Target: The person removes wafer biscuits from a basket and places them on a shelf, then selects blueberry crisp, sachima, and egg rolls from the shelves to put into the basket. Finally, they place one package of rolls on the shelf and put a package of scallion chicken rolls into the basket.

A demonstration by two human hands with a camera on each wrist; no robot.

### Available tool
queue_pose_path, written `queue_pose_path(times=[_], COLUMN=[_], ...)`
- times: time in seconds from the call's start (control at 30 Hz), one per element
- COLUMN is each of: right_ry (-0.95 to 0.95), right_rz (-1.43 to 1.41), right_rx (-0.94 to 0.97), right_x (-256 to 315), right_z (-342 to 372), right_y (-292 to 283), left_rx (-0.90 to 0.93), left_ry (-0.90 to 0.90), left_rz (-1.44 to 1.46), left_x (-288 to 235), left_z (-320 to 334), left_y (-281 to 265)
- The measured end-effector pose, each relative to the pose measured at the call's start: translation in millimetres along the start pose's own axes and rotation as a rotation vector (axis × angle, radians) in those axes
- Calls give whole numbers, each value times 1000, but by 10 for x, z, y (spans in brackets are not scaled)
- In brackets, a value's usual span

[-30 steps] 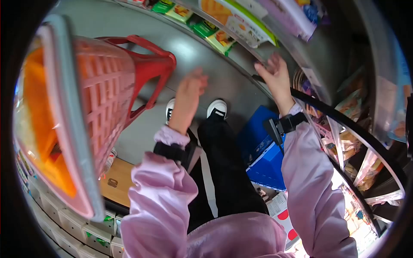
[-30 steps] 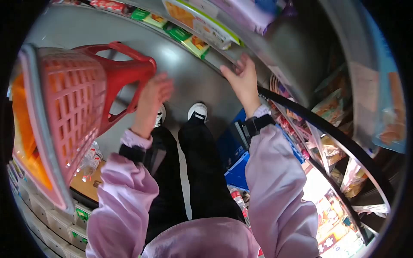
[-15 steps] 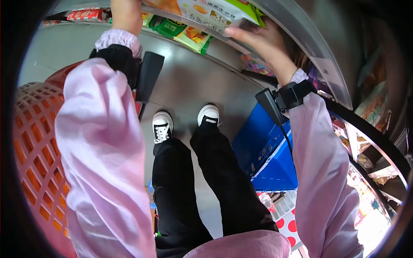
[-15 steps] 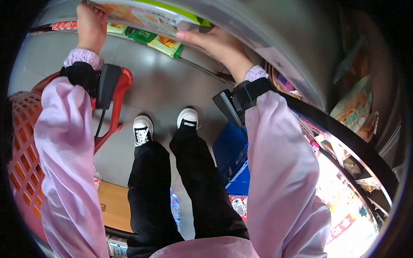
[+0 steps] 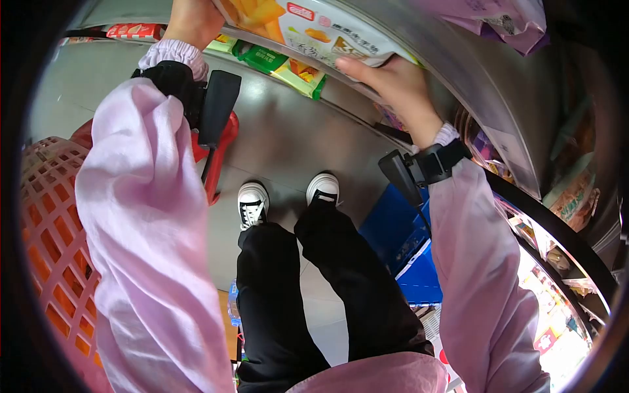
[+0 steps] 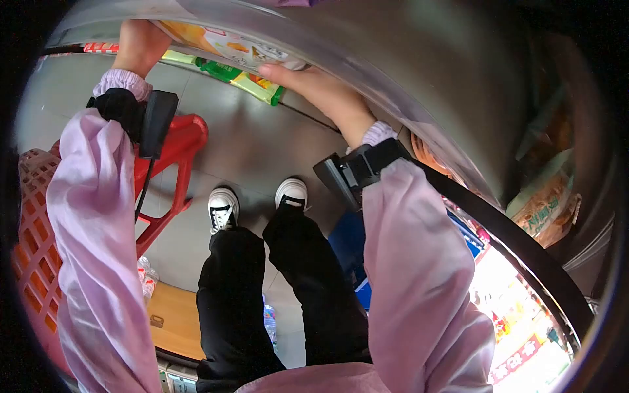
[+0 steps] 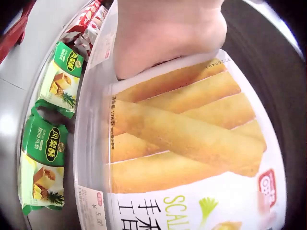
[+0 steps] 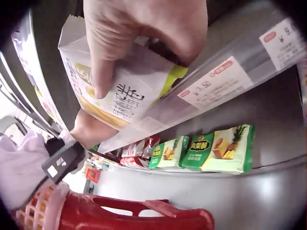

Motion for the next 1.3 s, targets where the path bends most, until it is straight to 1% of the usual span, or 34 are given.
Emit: queue_pose_path(times=[0.03, 0.07, 0.1, 0.13, 0.17, 0.23, 0.27, 0.3, 0.37, 0.4, 0.43, 0.5, 0.53, 0.6, 0.7, 0.73, 0.87, 0.97, 1.03, 1.1, 1.17, 1.2, 1.23, 1.3], right_ry=[30, 62, 95, 150, 127, 76, 107, 91, 58, 95, 94, 94, 51, 94, 136, 148, 261, 331, 329, 325, 348, 357, 382, 417], right_rz=[25, 51, 77, 28, -18, -111, -50, -68, -101, -70, -90, -130, -188, -234, -319, -350, -480, -553, -575, -553, -507, -481, -490, -436], right_rx=[-9, -16, -22, 13, -19, -84, -94, -89, -81, -52, -76, -122, -143, -135, -156, -169, -187, -205, -191, -190, -167, -156, -207, -210], right_x=[30, 117, 179, 181, 208, 290, 324, 349, 367, 339, 326, 284, 308, 294, 284, 277, 232, 167, 205, 242, 271, 325, 403, 676], right_z=[19, 61, 104, 148, 195, 303, 364, 420, 534, 588, 642, 749, 787, 862, 952, 990, 1214, 1457, 1584, 1677, 1853, 1948, 2102, 2377], right_y=[-12, -47, -93, -129, -193, -292, -335, -346, -368, -362, -368, -350, -327, -297, -250, -234, -173, -134, -70, -33, 15, 40, 49, 61], left_rx=[129, 255, 151, 48, -53, 36, 79, -69, -362, -407, -360, -408, -406, -400, -455, -435, -283, -301, -356, -343, -369, -380, -398, -433], left_ry=[-55, -111, -67, -24, 19, 15, 12, -19, -82, -95, -39, -57, -40, -4, -34, -51, -229, -212, -215, -163, -145, -133, -154, -185], left_rz=[128, 257, 127, -3, -133, 2, 68, 35, -32, -93, -26, -2, -44, -131, -128, -149, -265, -444, -448, -444, -403, -379, -402, -445], left_x=[74, 111, 71, -13, -84, -38, -24, 25, 87, 110, 141, 210, 202, 157, 101, 42, -17, -47, -73, -130, -187, -233, -255, -317], left_z=[-212, -292, -116, 229, 417, 466, 504, 545, 852, 1018, 1077, 1324, 1404, 1530, 1657, 1692, 1832, 2029, 2176, 2295, 2483, 2585, 2715, 3062], left_y=[-259, -377, -195, 269, 499, 531, 548, 429, 404, 459, 465, 437, 453, 486, 520, 585, 646, 593, 569, 574, 581, 604, 603, 570])
Point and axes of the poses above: each hand's wrist, its own z-axis away from the middle knuckle, its own y-axis out of the palm, x = y × z, the point moved 7 cm from there along -z, towards the middle knuckle, and after that the axes turned 5 degrees about -x, right-handed, at the moved point
